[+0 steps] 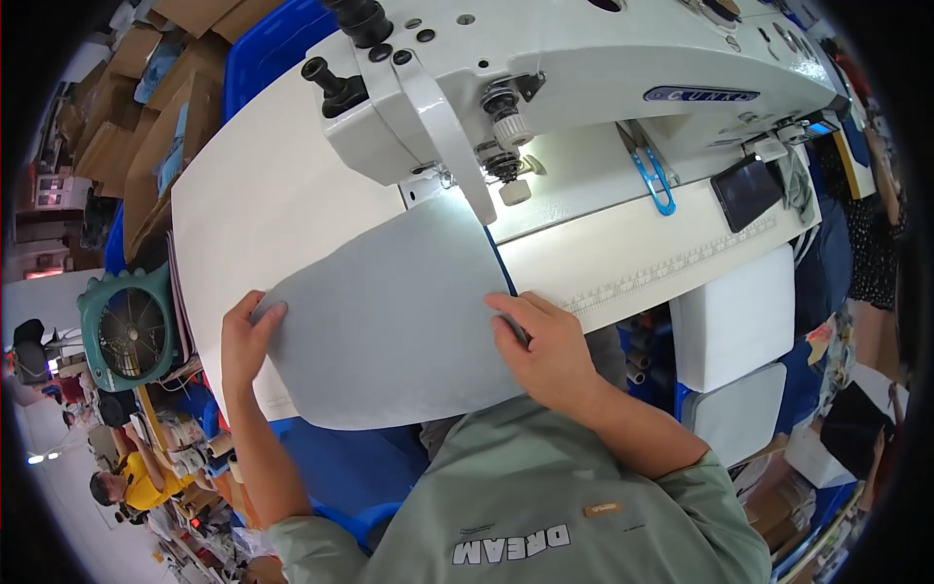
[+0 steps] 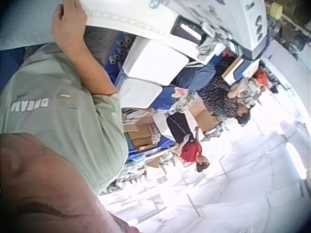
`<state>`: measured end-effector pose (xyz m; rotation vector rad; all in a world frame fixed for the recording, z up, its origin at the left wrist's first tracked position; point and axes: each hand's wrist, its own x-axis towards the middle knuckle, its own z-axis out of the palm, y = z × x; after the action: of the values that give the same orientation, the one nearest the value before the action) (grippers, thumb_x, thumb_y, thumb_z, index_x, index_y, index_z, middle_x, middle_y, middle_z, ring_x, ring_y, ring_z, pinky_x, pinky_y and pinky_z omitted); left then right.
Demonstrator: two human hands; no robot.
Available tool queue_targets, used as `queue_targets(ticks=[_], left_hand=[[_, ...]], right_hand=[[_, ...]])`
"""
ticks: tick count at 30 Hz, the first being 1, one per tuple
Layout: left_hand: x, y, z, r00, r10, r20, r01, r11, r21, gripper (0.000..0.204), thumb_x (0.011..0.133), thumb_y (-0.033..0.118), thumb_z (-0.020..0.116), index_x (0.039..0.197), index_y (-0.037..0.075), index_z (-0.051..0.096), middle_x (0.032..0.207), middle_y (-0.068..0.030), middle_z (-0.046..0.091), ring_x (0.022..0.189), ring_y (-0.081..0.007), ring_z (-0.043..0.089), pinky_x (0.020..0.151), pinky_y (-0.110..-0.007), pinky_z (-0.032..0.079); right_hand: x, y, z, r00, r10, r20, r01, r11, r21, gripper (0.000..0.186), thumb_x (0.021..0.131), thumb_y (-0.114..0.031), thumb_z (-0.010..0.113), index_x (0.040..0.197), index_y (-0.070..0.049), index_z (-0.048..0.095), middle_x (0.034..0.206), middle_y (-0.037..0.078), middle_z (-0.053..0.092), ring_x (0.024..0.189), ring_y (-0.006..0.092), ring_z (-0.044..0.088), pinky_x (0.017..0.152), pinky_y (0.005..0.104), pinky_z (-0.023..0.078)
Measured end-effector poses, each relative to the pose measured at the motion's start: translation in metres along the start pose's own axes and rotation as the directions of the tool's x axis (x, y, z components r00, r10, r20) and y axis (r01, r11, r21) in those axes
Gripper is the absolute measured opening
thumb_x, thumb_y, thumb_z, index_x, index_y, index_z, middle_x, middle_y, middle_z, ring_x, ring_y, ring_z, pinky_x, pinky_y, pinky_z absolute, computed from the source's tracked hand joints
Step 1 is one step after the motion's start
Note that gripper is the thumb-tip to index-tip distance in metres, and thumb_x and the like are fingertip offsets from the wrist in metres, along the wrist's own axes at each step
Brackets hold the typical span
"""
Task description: The recorder is sewing pieces of fabric or thin leather together using an industrial sewing machine to create a product, possibly a laptop sleeve.
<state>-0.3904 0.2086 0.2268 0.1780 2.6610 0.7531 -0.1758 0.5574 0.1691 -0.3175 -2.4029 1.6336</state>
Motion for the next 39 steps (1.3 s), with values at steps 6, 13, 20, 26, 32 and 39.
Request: queue_targets(ticks=[6,13,20,26,32,39], left_hand=[[0.013,0.035,0.007,0.984,0.176,0.019,-0.174,0.947,0.269,0.029,0.093,0.019,0.078,0.114,0.001,0.071,0.094,-0.0122,0.074,0.084,-0.0249,0.068,0.082,-0.038,0.055],[0.036,0.138,0.103,0.796,0.602,0.062,-0.601,0.799,-0.034,0.036,0.094,0.01,0.075,0.13,0.006,0.073,0.109,-0.0132,0.071,0.097,-0.0279,0.067,0.088,-0.036,0.053],[0.049,0.127,0.136,0.815,0.579,0.01,-0.546,0.774,-0.32,0.022,0.091,0.005,0.075,0.111,0.01,0.083,0.086,-0.0059,0.064,0.08,-0.0203,0.06,0.072,-0.031,0.049],[0.048,0.125,0.139,0.797,0.604,-0.012,-0.573,0.748,-0.336,0.021,0.091,0.006,0.077,0.11,0.012,0.083,0.087,-0.0067,0.067,0.081,-0.0226,0.062,0.076,-0.035,0.051],[0.043,0.135,0.139,0.799,0.601,-0.011,-0.593,0.784,-0.186,0.021,0.09,0.008,0.078,0.11,0.013,0.083,0.086,-0.0059,0.066,0.083,-0.0245,0.064,0.075,-0.036,0.052],[0.047,0.134,0.142,0.77,0.636,-0.058,-0.633,0.748,-0.202,0.02,0.091,0.012,0.078,0.11,0.016,0.083,0.086,-0.0058,0.066,0.08,-0.0247,0.063,0.072,-0.037,0.052]], right_hand=[[0.001,-0.004,0.0,0.998,0.052,0.023,-0.053,0.999,0.01,0.026,0.097,-0.006,0.069,0.122,0.0,0.072,0.087,0.012,0.067,0.066,0.0232,0.061,0.061,0.0354,0.049],[-0.003,-0.01,-0.005,0.995,0.079,0.054,-0.079,0.997,-0.001,0.029,0.098,-0.009,0.07,0.125,0.001,0.071,0.088,0.012,0.067,0.064,0.022,0.06,0.061,0.0343,0.049],[0.003,-0.012,-0.011,0.989,0.073,0.13,-0.072,0.997,-0.017,0.032,0.097,-0.009,0.072,0.128,-0.003,0.07,0.086,0.01,0.065,0.063,0.0207,0.059,0.06,0.0337,0.049],[0.0,0.003,-0.004,0.994,-0.036,0.106,0.044,0.996,-0.078,0.034,0.095,-0.006,0.073,0.128,-0.006,0.07,0.087,0.009,0.064,0.063,0.0209,0.059,0.06,0.0346,0.05],[0.004,-0.004,-0.005,0.996,0.011,0.083,-0.007,0.998,-0.059,0.036,0.095,-0.004,0.073,0.13,-0.004,0.069,0.086,0.009,0.063,0.063,0.0208,0.059,0.06,0.0339,0.05],[0.005,-0.003,-0.001,0.999,0.015,0.048,-0.012,0.998,-0.064,0.037,0.095,-0.003,0.072,0.132,-0.002,0.069,0.083,0.01,0.061,0.064,0.021,0.058,0.061,0.0338,0.05]])
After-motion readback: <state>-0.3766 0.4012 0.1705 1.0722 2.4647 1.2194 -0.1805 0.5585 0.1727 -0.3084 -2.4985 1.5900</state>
